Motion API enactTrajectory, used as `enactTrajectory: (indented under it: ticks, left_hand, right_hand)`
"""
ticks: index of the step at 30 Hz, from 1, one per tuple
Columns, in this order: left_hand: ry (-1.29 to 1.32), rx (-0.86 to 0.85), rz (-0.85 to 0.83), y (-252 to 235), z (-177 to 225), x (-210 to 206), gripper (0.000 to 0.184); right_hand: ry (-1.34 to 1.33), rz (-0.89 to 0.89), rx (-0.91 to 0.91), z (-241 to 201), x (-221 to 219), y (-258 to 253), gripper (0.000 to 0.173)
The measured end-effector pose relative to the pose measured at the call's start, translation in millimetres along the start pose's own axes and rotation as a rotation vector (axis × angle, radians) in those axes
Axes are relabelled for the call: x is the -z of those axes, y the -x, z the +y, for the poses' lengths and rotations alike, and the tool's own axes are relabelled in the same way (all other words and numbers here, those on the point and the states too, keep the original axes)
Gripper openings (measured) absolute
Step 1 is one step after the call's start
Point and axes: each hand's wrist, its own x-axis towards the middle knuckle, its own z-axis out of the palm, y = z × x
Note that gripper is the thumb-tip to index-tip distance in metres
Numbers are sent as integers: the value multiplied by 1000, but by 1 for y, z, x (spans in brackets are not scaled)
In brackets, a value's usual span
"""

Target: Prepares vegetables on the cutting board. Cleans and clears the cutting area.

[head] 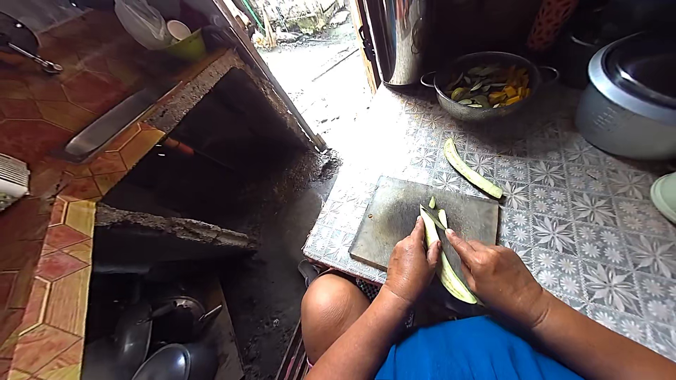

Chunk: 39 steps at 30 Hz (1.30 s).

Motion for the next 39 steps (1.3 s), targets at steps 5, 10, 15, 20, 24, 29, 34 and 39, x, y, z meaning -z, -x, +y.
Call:
enactTrajectory:
  ticks: [5, 10, 15, 20, 24, 29, 34, 39]
  left_hand:
    - [-9, -35, 22, 1, -3, -2, 63]
    - [-12, -47, 11, 0, -3, 0, 62]
    - [-16, -49, 44, 1, -3, -3, 61]
    - [25, -19, 64, 2, -4, -2, 61]
    - [21, -27, 87, 2, -4, -3, 60]
    - [17, -15, 80, 2, -4, -3, 59]
    - [24, -35, 86, 0, -6, -3, 59]
    - [16, -49, 92, 0, -7, -4, 59]
  right_hand:
    - [45, -33, 13, -2, -3, -1, 45]
    - [36, -140, -24, -6, -3, -13, 41]
    - [12, -173, -68, -4, -23, -29, 40]
    - [-5, -123, -61, -2, -17, -11, 42]
    - [-51, -92, -61, 4, -6, 4, 47]
    - [-59, 8, -6, 5, -1, 2, 47]
    - [-18, -34, 41, 0, -4, 0, 47]
    - [10, -100, 25, -4, -2, -6, 47]
